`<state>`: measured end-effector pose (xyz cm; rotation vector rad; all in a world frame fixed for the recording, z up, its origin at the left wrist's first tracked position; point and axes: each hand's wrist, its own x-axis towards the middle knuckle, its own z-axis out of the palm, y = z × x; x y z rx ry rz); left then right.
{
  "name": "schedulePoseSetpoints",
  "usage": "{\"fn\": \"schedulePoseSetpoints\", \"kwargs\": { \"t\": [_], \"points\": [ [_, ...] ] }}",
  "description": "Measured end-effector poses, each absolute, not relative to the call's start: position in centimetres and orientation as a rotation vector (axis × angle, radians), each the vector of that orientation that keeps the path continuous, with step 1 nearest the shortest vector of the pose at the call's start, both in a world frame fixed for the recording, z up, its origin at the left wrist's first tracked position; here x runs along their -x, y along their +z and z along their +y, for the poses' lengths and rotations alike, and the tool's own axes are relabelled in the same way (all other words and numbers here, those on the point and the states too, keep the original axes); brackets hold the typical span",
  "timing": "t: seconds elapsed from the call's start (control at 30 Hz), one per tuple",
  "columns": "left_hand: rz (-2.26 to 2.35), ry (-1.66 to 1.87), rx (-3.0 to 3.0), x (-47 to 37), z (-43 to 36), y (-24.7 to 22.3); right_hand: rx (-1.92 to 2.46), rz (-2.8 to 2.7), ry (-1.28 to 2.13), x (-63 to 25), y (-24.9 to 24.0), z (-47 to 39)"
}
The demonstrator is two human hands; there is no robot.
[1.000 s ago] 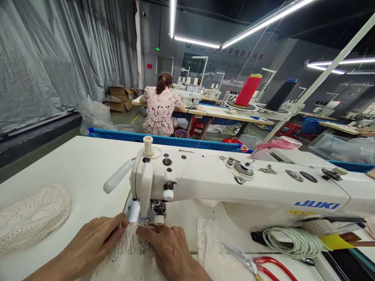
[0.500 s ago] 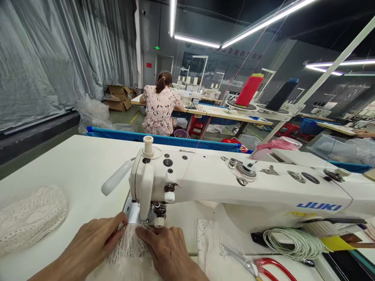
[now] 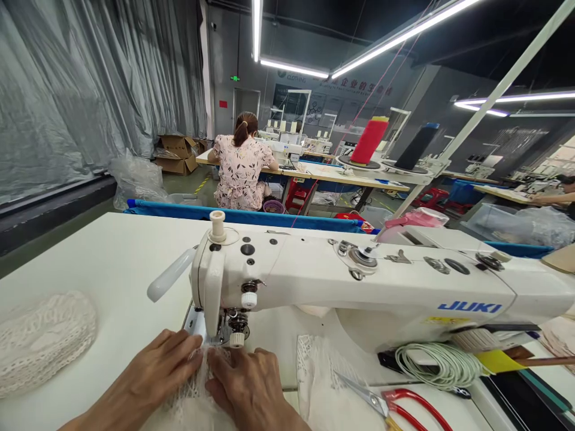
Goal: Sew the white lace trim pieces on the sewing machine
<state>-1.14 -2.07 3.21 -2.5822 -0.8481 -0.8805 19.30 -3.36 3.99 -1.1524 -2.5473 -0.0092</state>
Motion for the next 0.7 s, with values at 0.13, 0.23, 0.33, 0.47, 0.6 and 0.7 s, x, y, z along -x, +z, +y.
{"fn": "schedulePoseSetpoints", "kwargs": {
  "t": [0.13,0.23,0.33,0.47,0.6,0.7],
  "points": [
    [-0.873,-0.887,2.626,0.8,-2.7,3.6,1.095,-2.457,-0.192,-19.4,3.9,-3.4],
    [-0.952,-0.895,2.567,0.5,-3.3,4.2,1.052,-2.388,-0.274,-19.4,3.9,-3.3],
    [-1.007,-0.813,2.578,0.4,-3.5,4.1,0.907,-2.304,-0.292,-19.1,3.6,-3.1],
    [-1.062,-0.842,2.656,0.7,-2.6,2.2,0.784,-2.219,-0.369,-19.0,2.9,-2.6],
    [-1.23,-1.037,2.819,1.0,-0.9,-0.2,0.908,-2.268,-0.361,-19.4,3.1,-2.2],
    [-1.325,-1.124,2.857,0.8,0.4,-0.8,0.968,-2.299,-0.341,-19.9,3.4,-1.8]
  ]
}}
